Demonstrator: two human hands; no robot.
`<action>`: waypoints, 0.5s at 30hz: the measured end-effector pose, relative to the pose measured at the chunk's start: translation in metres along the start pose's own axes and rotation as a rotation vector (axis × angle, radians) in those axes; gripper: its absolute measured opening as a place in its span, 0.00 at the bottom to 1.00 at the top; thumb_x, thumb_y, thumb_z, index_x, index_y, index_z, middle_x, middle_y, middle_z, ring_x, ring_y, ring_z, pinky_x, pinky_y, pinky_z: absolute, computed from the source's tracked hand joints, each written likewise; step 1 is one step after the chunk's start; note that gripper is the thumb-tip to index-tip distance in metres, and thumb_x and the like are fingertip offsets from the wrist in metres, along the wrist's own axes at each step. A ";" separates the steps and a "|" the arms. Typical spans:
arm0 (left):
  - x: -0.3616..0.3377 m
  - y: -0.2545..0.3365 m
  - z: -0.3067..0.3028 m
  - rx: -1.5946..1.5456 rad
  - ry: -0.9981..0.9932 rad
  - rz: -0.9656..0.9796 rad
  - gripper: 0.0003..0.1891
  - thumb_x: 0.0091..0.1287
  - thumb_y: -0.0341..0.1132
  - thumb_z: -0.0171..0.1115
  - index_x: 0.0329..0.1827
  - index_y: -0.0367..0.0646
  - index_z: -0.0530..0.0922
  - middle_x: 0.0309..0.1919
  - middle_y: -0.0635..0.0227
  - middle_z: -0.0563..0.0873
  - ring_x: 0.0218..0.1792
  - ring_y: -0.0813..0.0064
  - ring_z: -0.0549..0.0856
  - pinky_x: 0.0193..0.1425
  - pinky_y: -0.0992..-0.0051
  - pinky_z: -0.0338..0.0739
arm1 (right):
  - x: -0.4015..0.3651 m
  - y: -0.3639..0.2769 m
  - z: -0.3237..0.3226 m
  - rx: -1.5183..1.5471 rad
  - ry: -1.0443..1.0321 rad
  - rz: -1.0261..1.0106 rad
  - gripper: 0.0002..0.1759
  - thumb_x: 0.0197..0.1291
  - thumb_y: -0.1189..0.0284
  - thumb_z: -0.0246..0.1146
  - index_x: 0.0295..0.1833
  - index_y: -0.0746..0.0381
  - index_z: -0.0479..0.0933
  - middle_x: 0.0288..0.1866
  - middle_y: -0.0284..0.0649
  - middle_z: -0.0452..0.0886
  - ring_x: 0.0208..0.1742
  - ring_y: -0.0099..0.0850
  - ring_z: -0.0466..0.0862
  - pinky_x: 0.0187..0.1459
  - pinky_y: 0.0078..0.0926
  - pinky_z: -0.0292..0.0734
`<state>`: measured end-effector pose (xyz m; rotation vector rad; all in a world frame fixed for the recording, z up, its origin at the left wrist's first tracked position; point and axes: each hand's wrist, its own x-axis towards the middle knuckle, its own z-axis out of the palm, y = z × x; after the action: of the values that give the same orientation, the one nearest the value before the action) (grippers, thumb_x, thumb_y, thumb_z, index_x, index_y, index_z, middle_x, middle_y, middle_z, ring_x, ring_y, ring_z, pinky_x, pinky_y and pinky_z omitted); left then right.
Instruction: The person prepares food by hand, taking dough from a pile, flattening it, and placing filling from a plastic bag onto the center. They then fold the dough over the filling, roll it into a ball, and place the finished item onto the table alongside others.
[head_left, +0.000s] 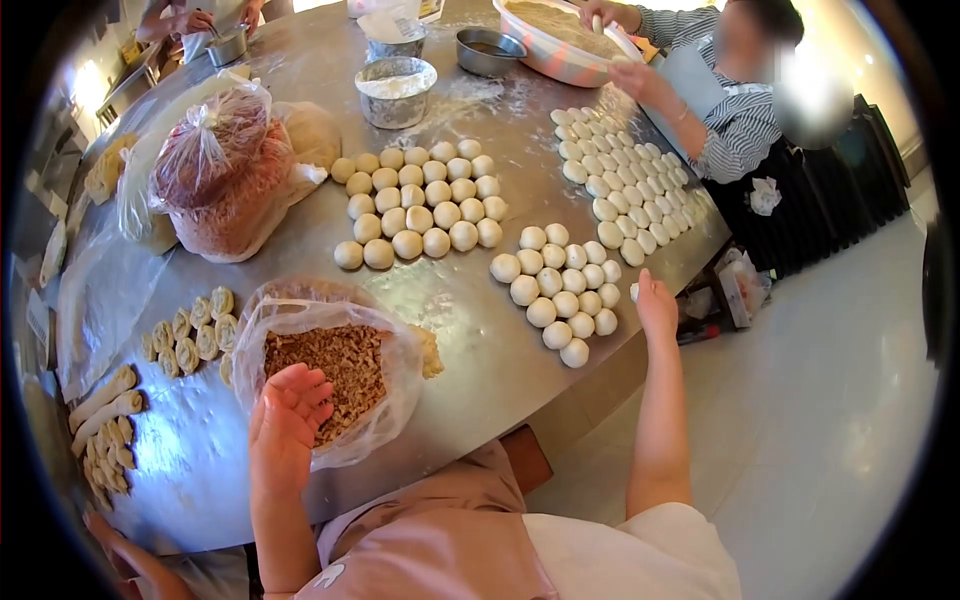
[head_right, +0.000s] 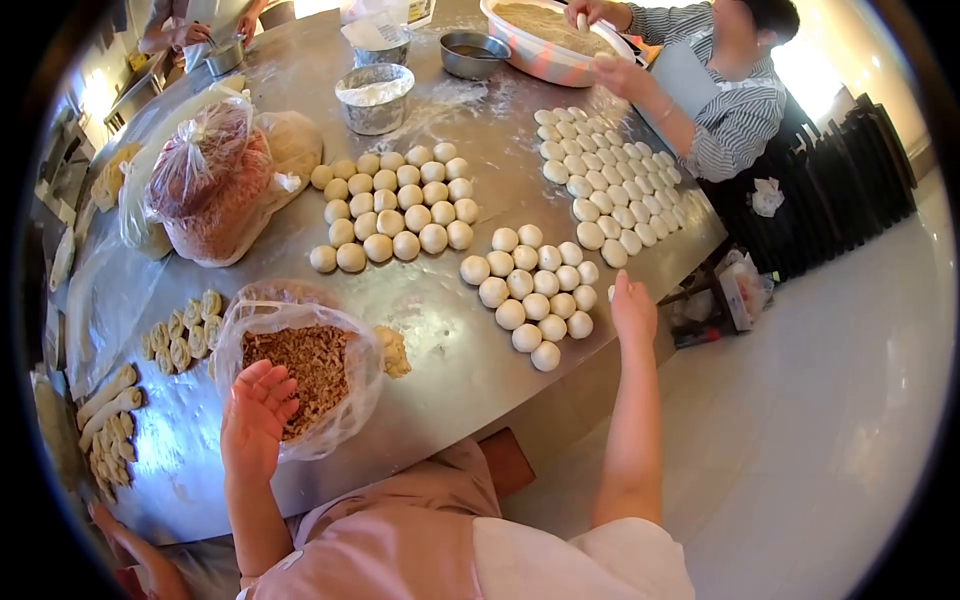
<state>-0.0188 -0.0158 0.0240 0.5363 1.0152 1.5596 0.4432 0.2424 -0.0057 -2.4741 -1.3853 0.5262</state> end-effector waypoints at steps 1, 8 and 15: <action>0.000 0.000 0.000 0.004 0.006 -0.002 0.26 0.75 0.53 0.46 0.64 0.41 0.69 0.57 0.61 0.80 0.56 0.66 0.80 0.59 0.66 0.74 | 0.000 -0.007 -0.001 -0.075 -0.002 0.005 0.37 0.67 0.43 0.43 0.57 0.64 0.76 0.57 0.53 0.80 0.61 0.48 0.77 0.61 0.41 0.69; -0.008 -0.006 -0.010 -0.036 -0.019 -0.082 0.29 0.72 0.57 0.51 0.63 0.41 0.71 0.57 0.59 0.81 0.58 0.62 0.80 0.61 0.62 0.75 | 0.060 0.019 0.054 -0.041 -0.140 -0.355 0.39 0.73 0.47 0.34 0.63 0.73 0.70 0.64 0.61 0.72 0.69 0.49 0.70 0.69 0.42 0.62; -0.003 -0.001 -0.017 -0.042 -0.125 0.013 0.40 0.71 0.66 0.40 0.76 0.44 0.56 0.73 0.62 0.65 0.74 0.66 0.63 0.73 0.61 0.57 | -0.014 -0.042 0.003 0.024 -0.026 -0.282 0.39 0.73 0.46 0.34 0.72 0.68 0.61 0.70 0.54 0.67 0.72 0.47 0.66 0.72 0.39 0.58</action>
<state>-0.0311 -0.0245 0.0148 0.6044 0.8840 1.5358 0.4031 0.2525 0.0104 -2.2083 -1.6908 0.5084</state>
